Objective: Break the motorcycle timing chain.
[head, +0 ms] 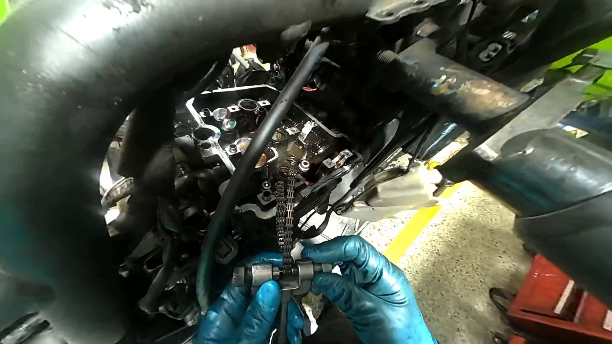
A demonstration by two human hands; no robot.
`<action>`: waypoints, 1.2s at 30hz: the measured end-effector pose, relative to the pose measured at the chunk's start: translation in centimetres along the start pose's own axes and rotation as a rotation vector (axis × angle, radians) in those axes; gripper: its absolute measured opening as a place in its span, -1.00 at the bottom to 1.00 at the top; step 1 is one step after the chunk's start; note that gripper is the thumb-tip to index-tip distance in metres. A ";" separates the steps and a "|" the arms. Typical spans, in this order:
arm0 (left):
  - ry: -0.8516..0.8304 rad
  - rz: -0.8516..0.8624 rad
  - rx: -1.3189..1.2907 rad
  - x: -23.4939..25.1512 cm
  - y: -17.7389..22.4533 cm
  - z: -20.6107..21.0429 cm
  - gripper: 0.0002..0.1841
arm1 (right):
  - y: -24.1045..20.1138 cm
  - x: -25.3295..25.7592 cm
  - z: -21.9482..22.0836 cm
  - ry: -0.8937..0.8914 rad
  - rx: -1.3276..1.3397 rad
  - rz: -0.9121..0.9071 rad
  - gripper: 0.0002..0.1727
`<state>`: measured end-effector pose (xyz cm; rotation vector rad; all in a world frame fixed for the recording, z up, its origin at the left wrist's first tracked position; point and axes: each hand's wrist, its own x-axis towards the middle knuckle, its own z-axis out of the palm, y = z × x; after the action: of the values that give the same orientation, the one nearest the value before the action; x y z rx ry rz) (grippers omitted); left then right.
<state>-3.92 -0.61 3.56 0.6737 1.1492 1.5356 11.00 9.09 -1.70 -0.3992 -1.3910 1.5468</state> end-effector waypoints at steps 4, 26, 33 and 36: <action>-0.027 0.026 0.028 -0.3 -0.1 0.0 -0.77 | -0.3 -0.2 -0.3 -0.019 -0.025 -0.030 -0.70; 0.066 0.054 0.071 -0.6 -0.2 1.2 -0.76 | 0.8 0.9 -1.6 -0.115 -0.162 -0.153 -0.68; 0.161 0.163 0.282 -0.7 0.8 1.9 -0.77 | -1.7 3.8 1.3 -0.042 -0.198 0.053 -0.82; 0.182 0.254 0.328 -0.3 0.7 1.4 -0.78 | -3.8 5.1 1.6 -0.071 0.011 0.398 -0.91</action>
<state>-2.88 -0.42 4.80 0.9422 1.5200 1.6622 8.97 11.82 3.93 -0.6494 -1.4152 1.9039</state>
